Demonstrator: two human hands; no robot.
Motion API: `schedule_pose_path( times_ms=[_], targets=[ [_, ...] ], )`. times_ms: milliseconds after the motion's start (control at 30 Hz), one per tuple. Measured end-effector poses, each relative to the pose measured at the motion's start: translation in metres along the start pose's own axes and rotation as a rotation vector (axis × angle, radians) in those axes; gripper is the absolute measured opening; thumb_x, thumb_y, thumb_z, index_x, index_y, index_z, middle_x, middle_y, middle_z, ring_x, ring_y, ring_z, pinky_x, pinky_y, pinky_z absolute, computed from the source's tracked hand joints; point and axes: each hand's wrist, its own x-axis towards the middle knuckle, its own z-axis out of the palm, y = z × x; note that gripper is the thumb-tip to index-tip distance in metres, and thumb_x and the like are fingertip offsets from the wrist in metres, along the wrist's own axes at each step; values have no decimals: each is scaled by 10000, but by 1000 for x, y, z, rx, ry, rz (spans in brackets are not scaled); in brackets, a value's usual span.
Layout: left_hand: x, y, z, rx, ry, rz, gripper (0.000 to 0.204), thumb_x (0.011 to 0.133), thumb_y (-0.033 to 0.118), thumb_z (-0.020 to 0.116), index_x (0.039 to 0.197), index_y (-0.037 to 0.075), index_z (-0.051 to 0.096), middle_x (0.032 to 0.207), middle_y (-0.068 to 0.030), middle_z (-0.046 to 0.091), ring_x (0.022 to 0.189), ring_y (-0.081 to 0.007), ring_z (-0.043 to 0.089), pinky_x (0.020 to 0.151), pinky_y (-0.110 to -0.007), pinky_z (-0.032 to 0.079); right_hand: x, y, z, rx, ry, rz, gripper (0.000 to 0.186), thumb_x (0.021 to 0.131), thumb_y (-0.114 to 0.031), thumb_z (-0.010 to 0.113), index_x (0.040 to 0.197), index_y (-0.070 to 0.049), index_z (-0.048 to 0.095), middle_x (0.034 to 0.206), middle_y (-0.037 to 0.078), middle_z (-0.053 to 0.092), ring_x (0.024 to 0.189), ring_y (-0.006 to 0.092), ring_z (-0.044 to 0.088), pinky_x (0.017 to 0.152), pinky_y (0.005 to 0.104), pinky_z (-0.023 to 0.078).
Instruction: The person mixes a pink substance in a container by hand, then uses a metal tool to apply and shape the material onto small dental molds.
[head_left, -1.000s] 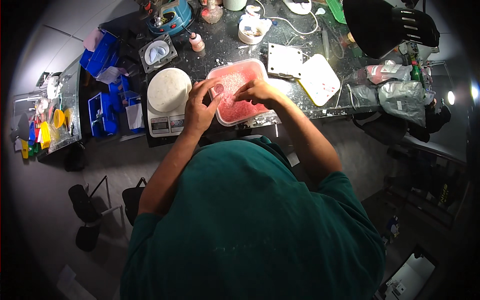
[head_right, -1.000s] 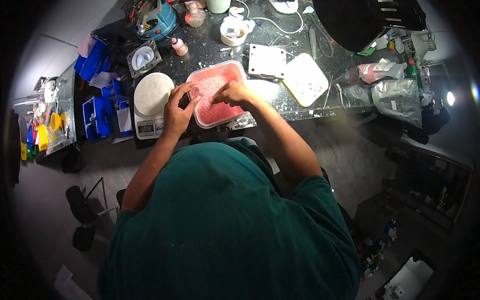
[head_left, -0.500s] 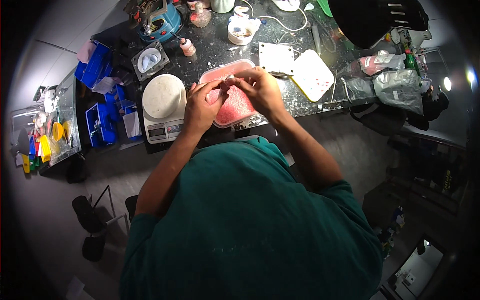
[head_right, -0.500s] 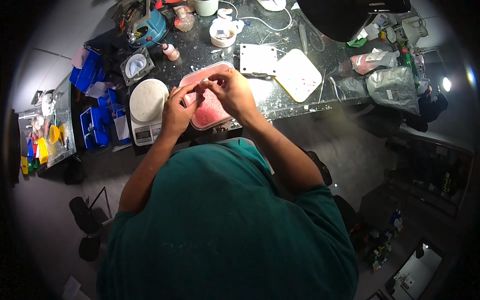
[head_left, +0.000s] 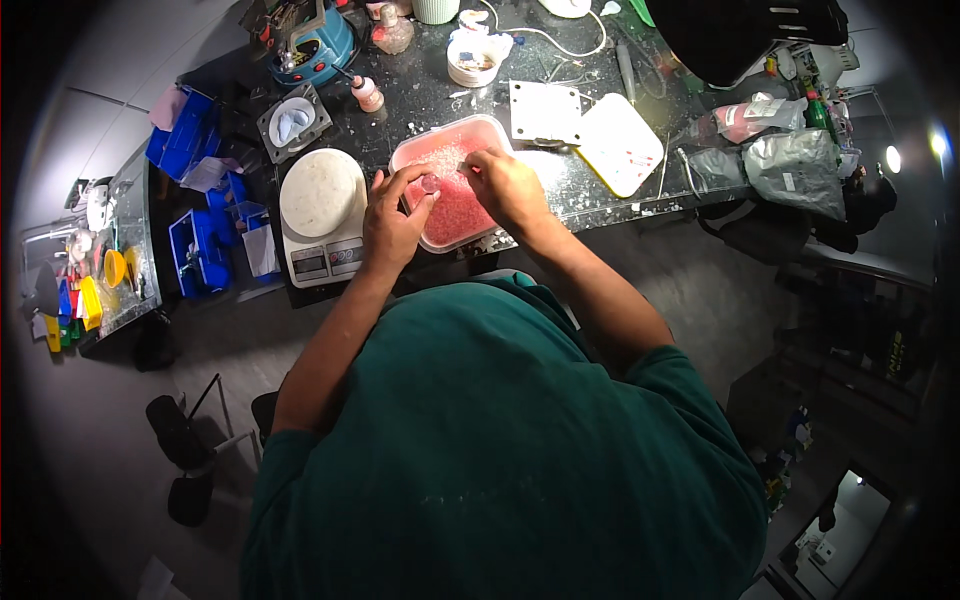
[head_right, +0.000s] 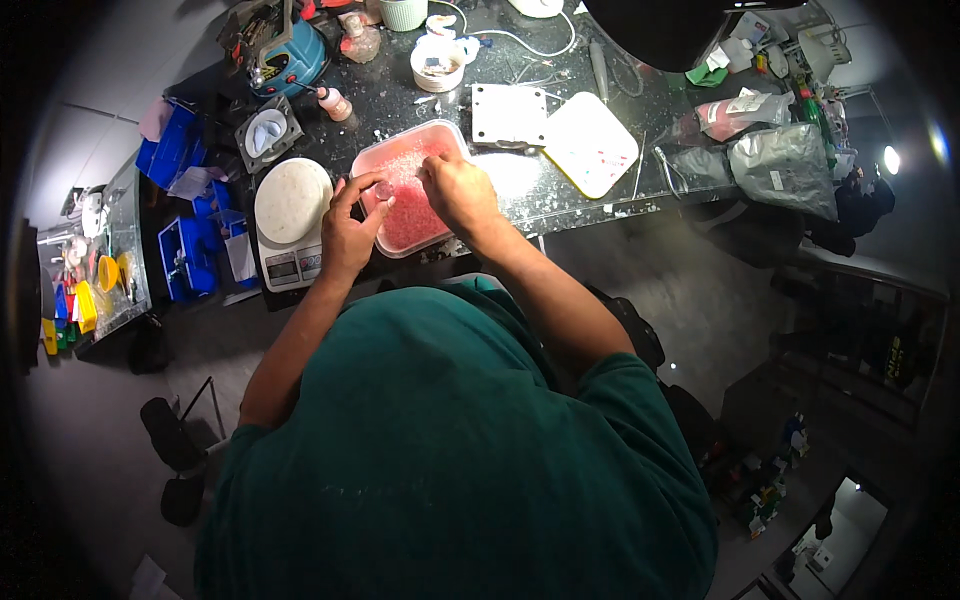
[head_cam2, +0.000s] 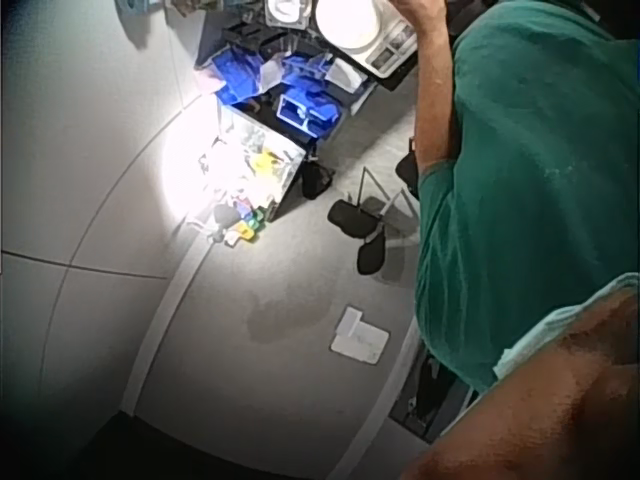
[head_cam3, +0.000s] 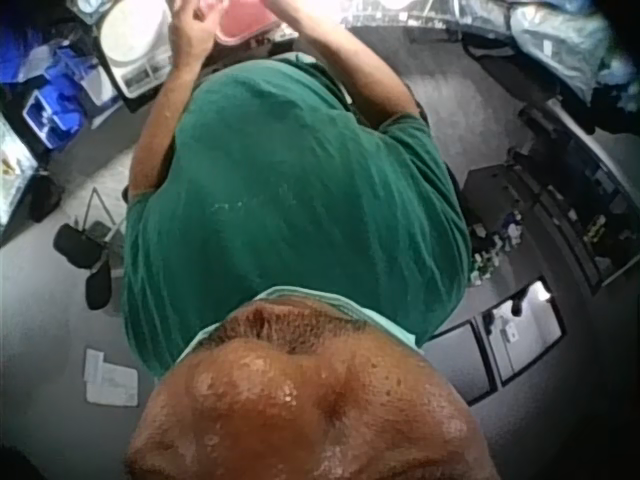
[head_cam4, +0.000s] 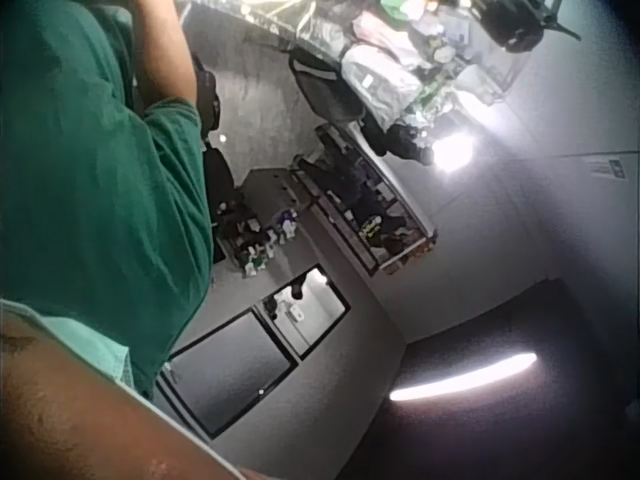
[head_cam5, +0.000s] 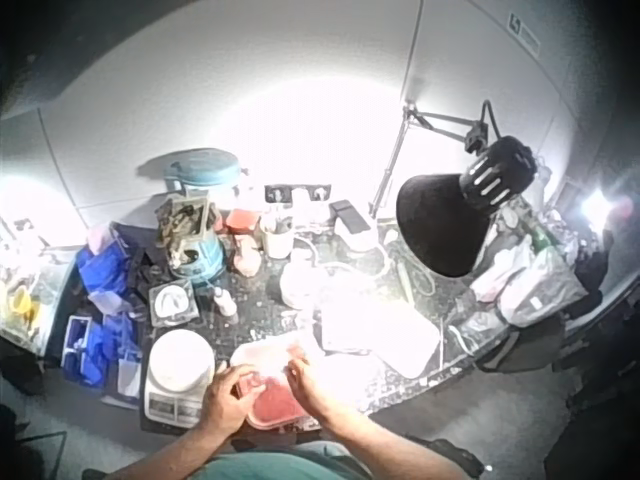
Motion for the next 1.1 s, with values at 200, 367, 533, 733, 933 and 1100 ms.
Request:
schedule_pose_path(
  times_ms=[200, 367, 533, 733, 933, 1100],
  targets=[
    [-6, -9, 15, 139, 106, 20, 385, 881, 166, 723, 1236, 144, 576, 1179, -34, 664, 1140, -275, 615, 1127, -541, 322, 8, -11, 37, -121, -317, 53, 179, 838, -125, 579, 842, -6, 712, 830, 239, 701, 783, 411, 709, 706, 488, 573],
    [-3, -8, 21, 125, 146, 16, 368, 917, 187, 682, 1253, 119, 548, 1209, -63, 643, 1166, -301, 593, 1114, -549, 328, 16, 12, 66, 82, -463, 57, 241, 829, -246, 696, 917, -31, 759, 731, 184, 711, 669, 324, 711, 633, 432, 549],
    [-1, -6, 13, 70, 166, 5, 352, 898, 165, 699, 1223, 112, 575, 1192, -67, 653, 1147, -301, 599, 1103, -516, 345, 32, 24, 32, 706, -932, 393, 268, 854, -265, 745, 1063, -100, 778, 888, 37, 747, 787, 145, 686, 650, 293, 539],
    [1, -7, 2, 56, 113, -18, 371, 858, 150, 732, 1205, 119, 606, 1150, -58, 676, 1128, -280, 610, 1128, -494, 322, 28, 12, -21, 839, -816, 489, 218, 926, -235, 689, 1075, -91, 758, 1001, 25, 753, 922, 137, 705, 696, 269, 501],
    [6, -3, 1, 136, 96, 29, 367, 845, 181, 752, 1197, 148, 652, 1111, -39, 697, 1120, -253, 617, 1135, -498, 312, 31, 4, -51, 895, -667, 558, 241, 938, -246, 665, 1081, -66, 738, 1040, 36, 755, 936, 152, 725, 590, 254, 465],
    [7, 2, 1, 154, 67, 36, 342, 838, 207, 767, 1165, 153, 685, 1105, -38, 708, 1111, -238, 622, 1137, -487, 307, 33, -14, -57, 708, -466, 521, 252, 916, -273, 701, 935, -27, 752, 885, 60, 735, 803, 106, 685, 554, 246, 476]
  ],
)
